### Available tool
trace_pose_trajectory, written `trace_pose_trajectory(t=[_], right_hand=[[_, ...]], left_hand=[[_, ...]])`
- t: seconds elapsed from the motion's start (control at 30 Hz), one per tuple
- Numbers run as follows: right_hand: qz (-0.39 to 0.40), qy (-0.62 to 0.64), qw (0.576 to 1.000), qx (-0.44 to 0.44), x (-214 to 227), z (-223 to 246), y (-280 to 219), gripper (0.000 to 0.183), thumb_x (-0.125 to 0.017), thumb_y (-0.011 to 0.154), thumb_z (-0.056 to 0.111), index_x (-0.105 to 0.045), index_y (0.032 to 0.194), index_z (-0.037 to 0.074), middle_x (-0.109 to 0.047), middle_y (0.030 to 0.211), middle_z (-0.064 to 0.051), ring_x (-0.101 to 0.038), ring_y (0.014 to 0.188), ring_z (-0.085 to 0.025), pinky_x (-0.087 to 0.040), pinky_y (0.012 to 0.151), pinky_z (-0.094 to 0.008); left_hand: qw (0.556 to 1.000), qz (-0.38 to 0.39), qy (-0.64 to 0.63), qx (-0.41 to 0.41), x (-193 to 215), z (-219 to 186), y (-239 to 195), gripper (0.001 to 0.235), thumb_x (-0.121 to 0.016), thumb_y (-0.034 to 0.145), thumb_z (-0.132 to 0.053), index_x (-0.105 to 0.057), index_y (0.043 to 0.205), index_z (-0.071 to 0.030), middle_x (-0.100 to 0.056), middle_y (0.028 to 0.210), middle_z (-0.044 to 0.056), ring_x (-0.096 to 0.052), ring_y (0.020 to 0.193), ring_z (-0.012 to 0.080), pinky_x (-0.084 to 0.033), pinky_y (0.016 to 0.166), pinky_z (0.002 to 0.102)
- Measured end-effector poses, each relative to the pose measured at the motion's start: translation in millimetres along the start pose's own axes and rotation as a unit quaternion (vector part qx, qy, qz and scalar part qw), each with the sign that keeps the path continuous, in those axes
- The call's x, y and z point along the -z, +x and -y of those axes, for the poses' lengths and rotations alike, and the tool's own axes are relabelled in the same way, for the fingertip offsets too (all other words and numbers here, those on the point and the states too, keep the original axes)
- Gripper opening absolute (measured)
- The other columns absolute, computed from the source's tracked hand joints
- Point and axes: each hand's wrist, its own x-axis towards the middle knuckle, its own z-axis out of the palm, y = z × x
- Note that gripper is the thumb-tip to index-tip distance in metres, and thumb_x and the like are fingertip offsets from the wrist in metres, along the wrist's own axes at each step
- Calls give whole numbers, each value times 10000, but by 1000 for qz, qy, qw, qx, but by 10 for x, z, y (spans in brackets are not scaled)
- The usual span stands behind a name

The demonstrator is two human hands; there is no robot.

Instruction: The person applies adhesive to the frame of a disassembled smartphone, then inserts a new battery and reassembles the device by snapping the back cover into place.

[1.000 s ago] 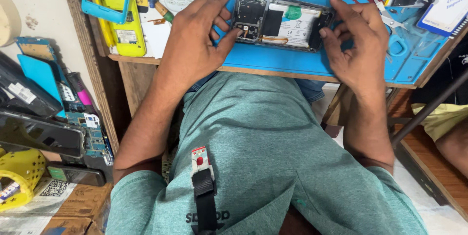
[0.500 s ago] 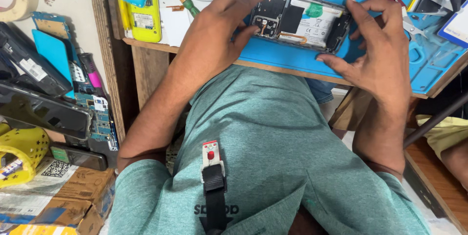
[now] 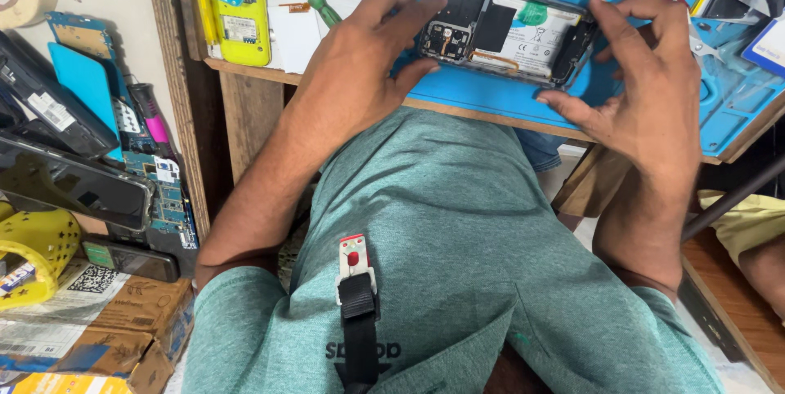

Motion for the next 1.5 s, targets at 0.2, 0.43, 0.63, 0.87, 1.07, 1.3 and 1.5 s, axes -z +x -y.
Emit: trace_pose_trajectory(t=[0.2,0.43,0.63,0.87,1.07,1.3,1.5], right_hand=[[10,-21,999,-26,12,70,-36,905,-1007,710,340,-615,1441,-20,-542,1343,-158,-697,952,-265,-572,768,-369],[10,-73,997,-19,4,51,-21,908,-984,733,393,-616,1456,-17,-547,1418,-138,-660,1071,-305,-572,848,-406],[7,-78,997,21,35,91,52,912,-965,721,413,-609,1410,-68,-542,1382,-187,-553,1163,-383,-513,941,-482],[10,-20,998,62,-11,83,108,827,-944,743,340,-621,1424,-2,-571,1389,-125,-554,1228,-324,-498,1102,-468],[-25,-35,995,86,-96,-42,104,696,-955,724,333,-701,1292,22,-633,1295,-113,-578,1120,-320,-521,959,-423],[-65,20,992,109,-153,-108,104,636,-971,710,304,-656,1191,34,-685,1251,-91,-632,1135,-305,-542,987,-414],[-61,114,987,98,-127,-243,19,677,-1002,688,303,-616,1170,27,-695,1270,-126,-670,1116,-296,-546,968,-396]], left_hand=[[1000,4,4,11,27,-30,-1,417,-848,893,-84,-649,1257,-46,-591,1189,113,-701,947,294,-588,812,401],[998,18,39,55,24,-110,32,475,-853,902,-83,-587,1296,-88,-563,1180,117,-698,964,334,-574,803,445],[996,26,75,40,16,-145,105,948,-902,810,-132,-336,1564,-38,-479,1249,208,-670,967,402,-583,812,470],[992,52,105,48,-2,-127,206,953,-929,756,-160,-373,1515,-4,-509,1232,203,-683,1012,404,-591,840,474],[995,47,88,25,51,-145,202,897,-935,719,-134,-414,1437,6,-527,1261,229,-661,1024,456,-568,838,517],[989,69,130,29,110,-155,289,796,-966,640,-186,-493,1258,-18,-529,1116,200,-658,905,435,-536,700,525],[997,79,6,-20,213,-80,289,866,-1018,573,-203,-503,1252,-47,-531,1140,155,-667,984,356,-563,777,451]])
